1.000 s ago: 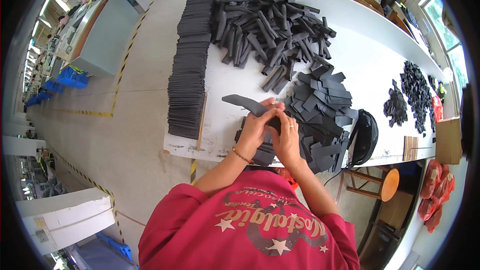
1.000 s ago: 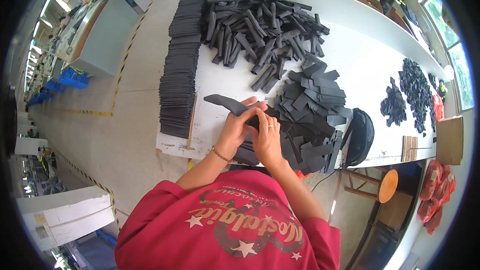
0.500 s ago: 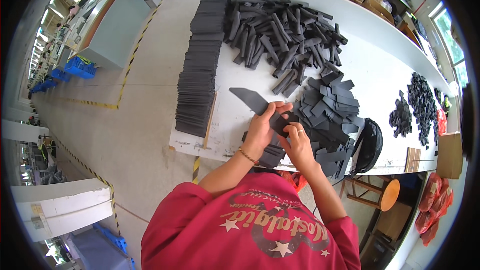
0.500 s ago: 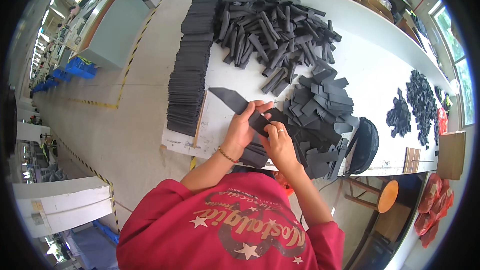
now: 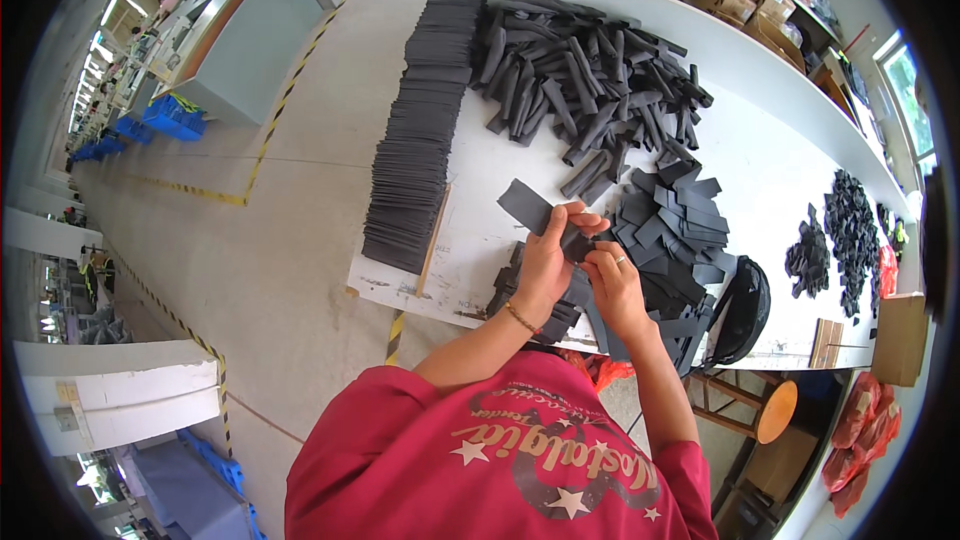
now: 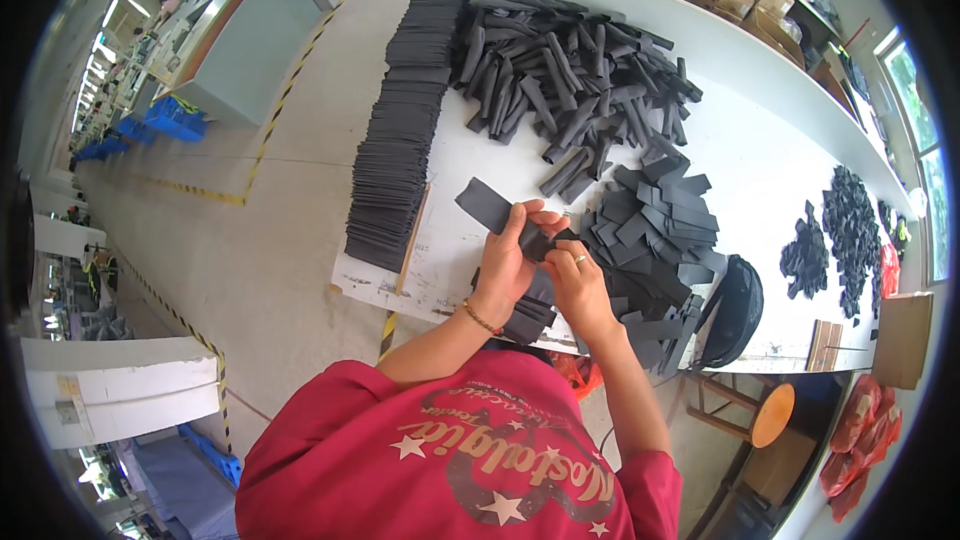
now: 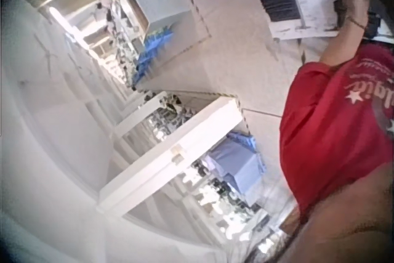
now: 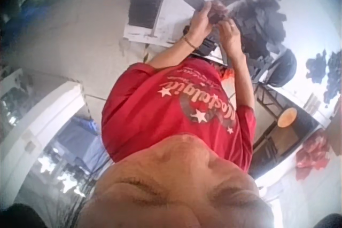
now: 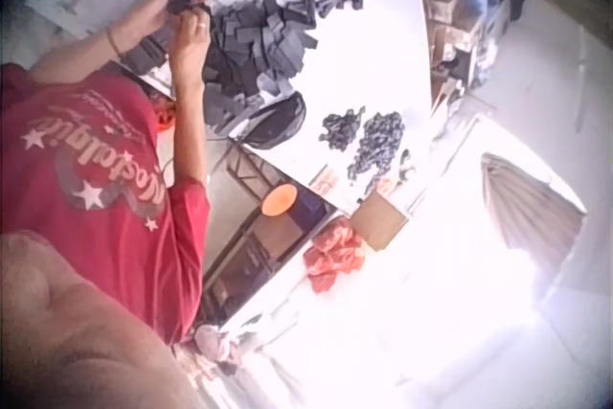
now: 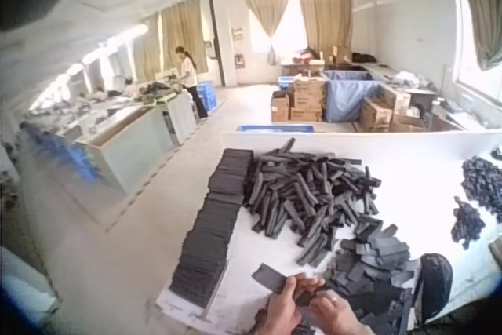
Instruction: Sorting and inspecting grey foam or rubber strips on an industrial workbench.
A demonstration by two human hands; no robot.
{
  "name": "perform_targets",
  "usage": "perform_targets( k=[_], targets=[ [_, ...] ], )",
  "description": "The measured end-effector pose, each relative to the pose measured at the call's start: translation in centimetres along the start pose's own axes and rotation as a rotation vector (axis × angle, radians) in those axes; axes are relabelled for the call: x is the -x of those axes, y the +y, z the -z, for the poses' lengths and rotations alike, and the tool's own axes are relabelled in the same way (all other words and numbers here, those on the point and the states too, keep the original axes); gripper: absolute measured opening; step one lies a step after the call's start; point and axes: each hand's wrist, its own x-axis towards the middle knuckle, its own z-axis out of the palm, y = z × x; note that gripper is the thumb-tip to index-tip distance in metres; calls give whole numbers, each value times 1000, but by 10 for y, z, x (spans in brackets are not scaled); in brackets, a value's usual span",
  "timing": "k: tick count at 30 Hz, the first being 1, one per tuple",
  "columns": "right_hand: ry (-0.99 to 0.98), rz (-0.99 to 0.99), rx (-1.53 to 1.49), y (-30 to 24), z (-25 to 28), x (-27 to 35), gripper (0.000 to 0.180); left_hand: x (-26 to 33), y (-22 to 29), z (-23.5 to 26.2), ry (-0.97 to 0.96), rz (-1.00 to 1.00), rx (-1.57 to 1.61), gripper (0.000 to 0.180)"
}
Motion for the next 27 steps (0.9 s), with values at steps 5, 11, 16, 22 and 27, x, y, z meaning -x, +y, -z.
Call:
perform_targets(
  k=[5,11,16,22,27],
  targets=[
    [7,-10,-60,-2,-7,-4,15,2,-3,0,7,-49,14,35],
    [-15,-20,-91,0,-11,-7,14,4,-7,2,31,-64,41,35],
    [-88,-51,-137,4,-13,-7,11,2,-9,8,46,-79,56,35],
    [76,-479,-433,-5,-29,-9,14,-6,-1,12,10,-83,14,39],
    [387,-668,-754,-12,-41,-4,12,-17,17,11,-12,-163,-44,42]
  ],
)
